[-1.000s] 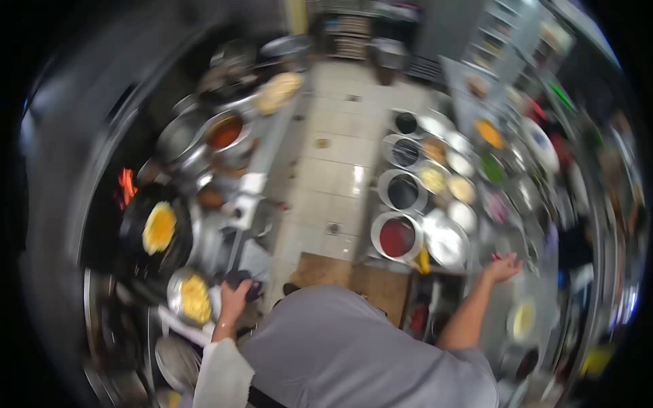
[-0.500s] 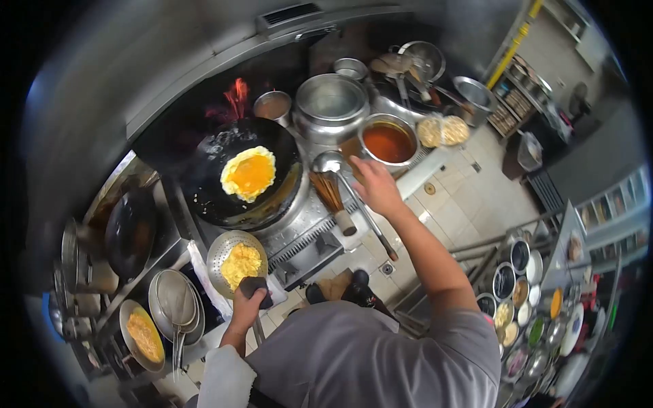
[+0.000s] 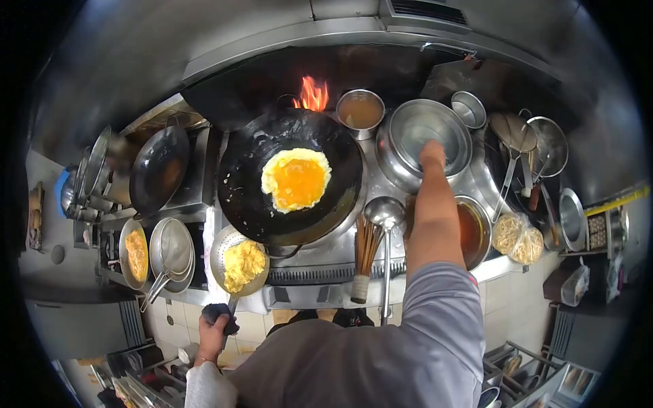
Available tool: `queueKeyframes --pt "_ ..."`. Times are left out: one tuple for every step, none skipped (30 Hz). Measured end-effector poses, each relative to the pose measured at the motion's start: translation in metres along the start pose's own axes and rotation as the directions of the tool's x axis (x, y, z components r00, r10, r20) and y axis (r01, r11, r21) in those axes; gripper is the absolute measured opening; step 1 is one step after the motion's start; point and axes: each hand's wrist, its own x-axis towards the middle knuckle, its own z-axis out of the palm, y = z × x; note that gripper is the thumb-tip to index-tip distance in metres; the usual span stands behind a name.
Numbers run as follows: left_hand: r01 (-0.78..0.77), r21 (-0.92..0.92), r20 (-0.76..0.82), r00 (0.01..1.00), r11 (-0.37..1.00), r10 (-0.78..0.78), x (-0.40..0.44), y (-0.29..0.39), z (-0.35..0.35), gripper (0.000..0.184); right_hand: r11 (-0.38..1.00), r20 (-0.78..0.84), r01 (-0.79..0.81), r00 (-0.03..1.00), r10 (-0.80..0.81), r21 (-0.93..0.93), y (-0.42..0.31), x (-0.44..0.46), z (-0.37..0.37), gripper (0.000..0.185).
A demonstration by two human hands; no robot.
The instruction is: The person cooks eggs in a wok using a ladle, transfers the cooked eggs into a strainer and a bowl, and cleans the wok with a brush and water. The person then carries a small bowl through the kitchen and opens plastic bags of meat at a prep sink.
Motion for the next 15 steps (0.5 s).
queueKeyframes --pt "0.038 -0.008 -0.024 0.999 0.999 -0.038 -0.003 0.001 0.006 0.014 1.0 0.005 -0.001 1.0 0.001 -0.003 -0.011 0.002 0.003 0.036" --pt "0.062 0.012 -0.03 0.998 0.998 -0.061 -0.006 0.002 0.011 0.014 0.994 0.044 0.074 0.997 -0.071 -0.076 -0.03 -0.006 -0.003 0.04" --pt "0.067 0.017 -0.027 0.997 0.998 -0.066 -0.008 0.001 0.014 0.014 0.978 0.088 0.149 0.987 -0.137 -0.143 -0.042 -0.014 -0.01 0.044" --pt "0.051 0.021 -0.031 0.998 0.998 -0.051 -0.01 -0.001 0.017 0.013 0.948 0.138 0.23 0.969 -0.203 -0.221 -0.045 -0.018 -0.017 0.05" --pt "0.033 0.023 -0.04 0.999 0.999 -0.032 -0.012 -0.002 0.02 0.013 0.947 0.139 0.234 0.968 -0.207 -0.22 -0.033 -0.009 -0.013 0.05" --pt "0.042 0.02 -0.026 0.999 0.999 -0.041 -0.016 0.002 0.022 0.013 0.884 0.079 0.189 0.982 -0.172 -0.428 -0.012 0.001 -0.005 0.05" --pt "0.044 0.02 -0.041 0.998 0.999 -0.044 -0.018 0.005 0.026 0.013 0.837 0.04 0.101 0.995 -0.094 -0.538 -0.017 -0.008 -0.009 0.05" --pt "0.027 0.01 -0.062 0.998 1.0 -0.026 -0.019 0.007 0.032 0.013 0.77 0.001 0.013 1.0 -0.016 -0.638 -0.022 -0.019 -0.014 0.053" --pt "0.015 0.001 -0.083 0.996 1.0 -0.015 -0.021 0.008 0.034 0.013 0.77 0.012 0.032 0.999 -0.032 -0.637 -0.018 0.0 0.007 0.053" --pt "0.021 0.001 -0.05 0.999 1.0 -0.021 -0.018 0.006 0.033 0.014 0.882 0.199 0.215 0.97 -0.141 -0.419 -0.003 0.035 0.038 0.054" --pt "0.023 -0.004 -0.055 0.998 1.0 -0.024 -0.016 0.007 0.032 0.014 0.925 0.345 0.347 0.896 -0.279 -0.153 0.006 0.052 0.053 0.056" --pt "0.037 0.016 -0.015 0.999 0.999 -0.037 -0.014 0.009 0.032 0.014 0.954 0.418 0.301 0.867 -0.271 -0.005 -0.028 0.015 0.002 0.054" --pt "0.044 0.037 0.031 0.998 0.998 -0.045 -0.009 0.01 0.031 0.015 0.954 0.412 0.299 0.871 -0.268 -0.011 -0.024 0.012 0.001 0.054" --pt "0.011 0.037 0.028 1.0 0.999 -0.012 -0.005 0.008 0.032 0.015 0.941 0.305 0.303 0.92 -0.247 -0.152 -0.012 0.013 0.007 0.053" --pt "-0.012 0.08 0.067 0.998 0.997 0.006 0.005 -0.001 0.024 0.016 0.915 0.194 0.278 0.954 -0.228 -0.292 0.006 0.006 0.015 0.052"
